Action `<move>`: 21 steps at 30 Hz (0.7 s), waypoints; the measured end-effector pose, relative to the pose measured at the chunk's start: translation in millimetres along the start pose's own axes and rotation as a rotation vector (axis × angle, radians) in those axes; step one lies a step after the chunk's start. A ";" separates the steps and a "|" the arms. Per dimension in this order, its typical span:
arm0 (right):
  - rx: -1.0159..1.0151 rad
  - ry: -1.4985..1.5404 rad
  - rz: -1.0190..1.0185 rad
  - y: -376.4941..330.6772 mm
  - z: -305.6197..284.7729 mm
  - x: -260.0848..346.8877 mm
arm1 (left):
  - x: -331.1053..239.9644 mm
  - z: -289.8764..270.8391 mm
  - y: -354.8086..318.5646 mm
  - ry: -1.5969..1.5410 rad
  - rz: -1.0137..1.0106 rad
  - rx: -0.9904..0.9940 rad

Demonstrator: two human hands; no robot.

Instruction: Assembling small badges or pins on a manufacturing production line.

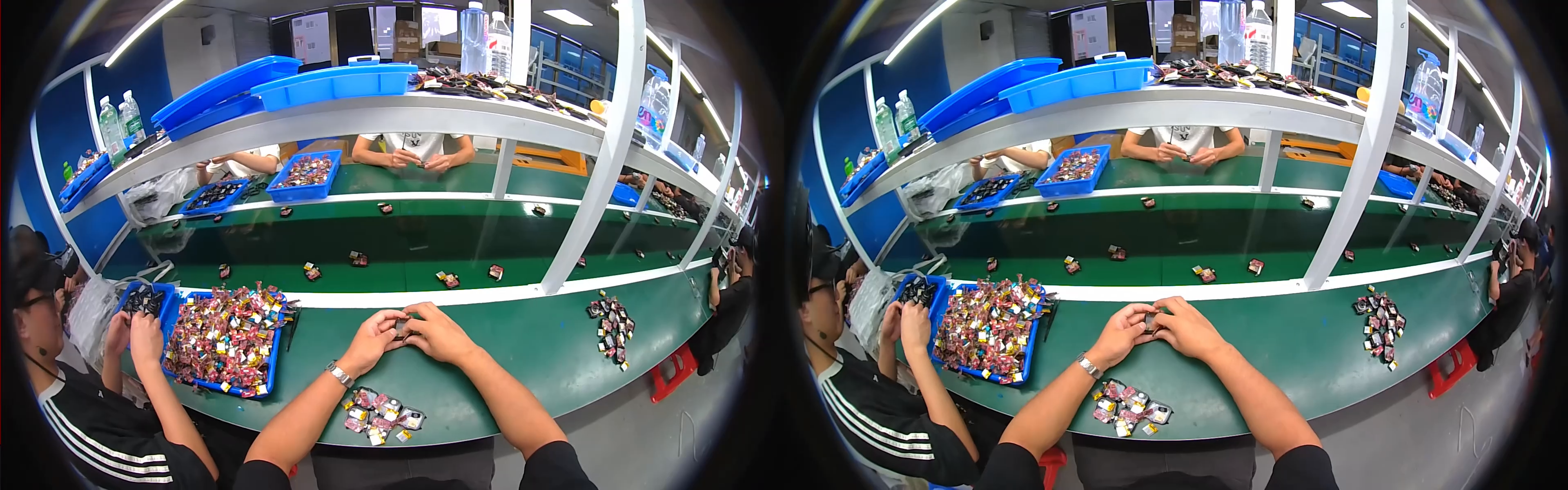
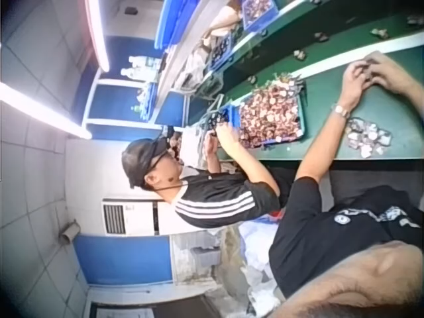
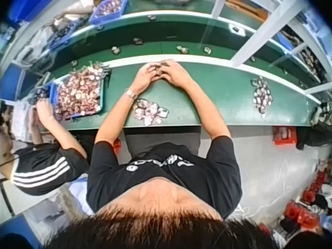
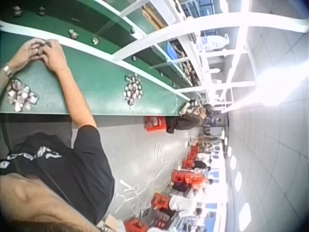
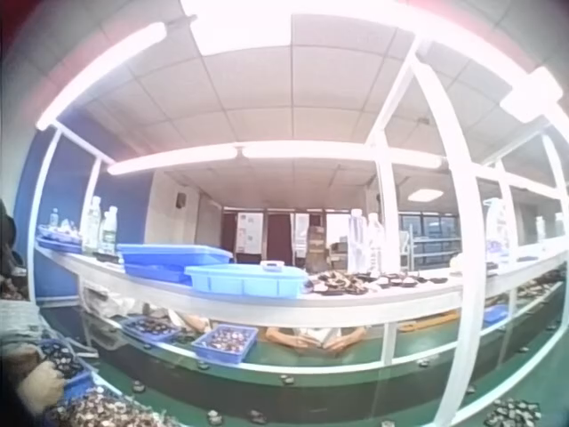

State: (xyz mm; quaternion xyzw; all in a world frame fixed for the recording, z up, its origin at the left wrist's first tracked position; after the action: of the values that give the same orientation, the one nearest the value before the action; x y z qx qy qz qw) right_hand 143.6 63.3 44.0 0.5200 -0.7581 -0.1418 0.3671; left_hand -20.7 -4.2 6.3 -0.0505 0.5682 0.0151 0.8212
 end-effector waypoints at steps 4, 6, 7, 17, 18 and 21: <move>-0.067 0.112 0.111 -2.5 3.3 -1.6 | -4.2 -1.5 0.2 -0.075 0.010 0.053; -0.114 0.113 0.138 -1.9 4.7 0.5 | -5.0 -3.3 0.5 -0.116 0.010 0.091; -0.116 0.115 0.159 -2.0 5.6 1.0 | -5.0 -3.5 0.2 -0.091 0.025 0.104; -0.072 0.242 0.212 -5.6 4.3 -0.7 | 1.1 -3.1 1.4 -0.138 -0.018 0.128; -0.076 0.240 0.212 -6.3 5.2 -1.6 | 0.8 -1.8 1.3 -0.136 -0.018 0.131; -0.095 0.275 0.250 -7.6 7.9 -2.4 | -0.1 1.0 0.4 -0.153 -0.010 0.113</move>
State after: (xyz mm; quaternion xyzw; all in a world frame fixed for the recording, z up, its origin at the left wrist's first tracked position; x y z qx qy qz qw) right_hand 143.8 61.0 32.9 0.4185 -0.7519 -0.0582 0.5062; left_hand -19.9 -3.7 6.7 -0.0054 0.5035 -0.0171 0.8638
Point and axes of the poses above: each hand's wrist, its own y-axis towards the middle knuckle, its own z-axis out of the palm, x = y × z, the point moved 2 cm from there along y, towards the middle knuckle, and after that the axes turned 10 degrees about -x, right-handed, at the moved point
